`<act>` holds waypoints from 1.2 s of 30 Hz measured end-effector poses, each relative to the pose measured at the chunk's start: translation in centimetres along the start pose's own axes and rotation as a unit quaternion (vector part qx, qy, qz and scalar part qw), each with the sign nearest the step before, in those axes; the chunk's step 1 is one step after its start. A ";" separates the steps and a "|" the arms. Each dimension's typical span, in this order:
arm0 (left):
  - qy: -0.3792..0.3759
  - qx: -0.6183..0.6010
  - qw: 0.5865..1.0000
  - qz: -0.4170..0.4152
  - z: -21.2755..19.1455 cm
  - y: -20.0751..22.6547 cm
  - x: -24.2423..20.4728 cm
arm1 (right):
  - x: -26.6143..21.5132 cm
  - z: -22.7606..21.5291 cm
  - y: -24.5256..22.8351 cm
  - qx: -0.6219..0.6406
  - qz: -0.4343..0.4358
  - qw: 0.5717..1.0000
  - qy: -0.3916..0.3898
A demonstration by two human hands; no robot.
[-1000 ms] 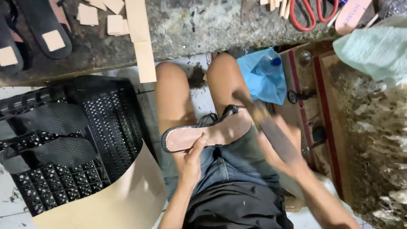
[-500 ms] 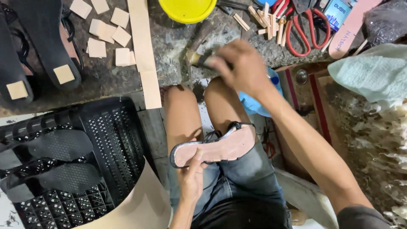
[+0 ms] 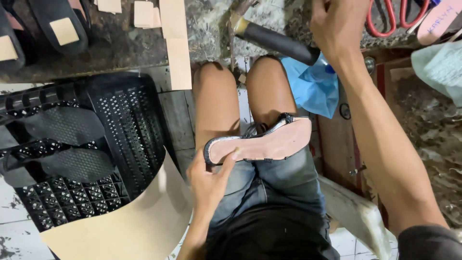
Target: Assembling sandals by applying adhesive to components with wooden sticks and hammering them together at a workbench.
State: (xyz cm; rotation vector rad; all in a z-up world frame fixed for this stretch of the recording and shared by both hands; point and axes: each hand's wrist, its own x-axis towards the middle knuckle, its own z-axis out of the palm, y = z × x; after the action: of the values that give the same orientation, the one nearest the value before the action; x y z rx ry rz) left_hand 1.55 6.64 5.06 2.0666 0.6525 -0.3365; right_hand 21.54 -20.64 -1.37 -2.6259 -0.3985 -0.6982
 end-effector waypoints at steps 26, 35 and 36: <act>-0.211 -0.425 0.873 0.111 -0.5 2.9 -2.5 | -9.3 -12.2 -21.2 0.409 0.226 0.875 -0.130; -0.242 -0.404 0.881 0.032 -2.5 2.5 -1.7 | -4.5 -9.7 -14.1 0.227 0.108 0.966 -0.062; -0.263 -0.374 0.889 0.004 -3.0 3.0 -1.7 | -3.1 -9.1 -13.1 0.223 0.077 0.970 -0.055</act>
State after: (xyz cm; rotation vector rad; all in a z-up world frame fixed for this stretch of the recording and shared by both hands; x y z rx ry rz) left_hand 1.83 7.27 9.60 1.1631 0.3509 -0.5186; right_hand 10.40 -13.61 8.17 -2.2407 -0.3340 -0.3614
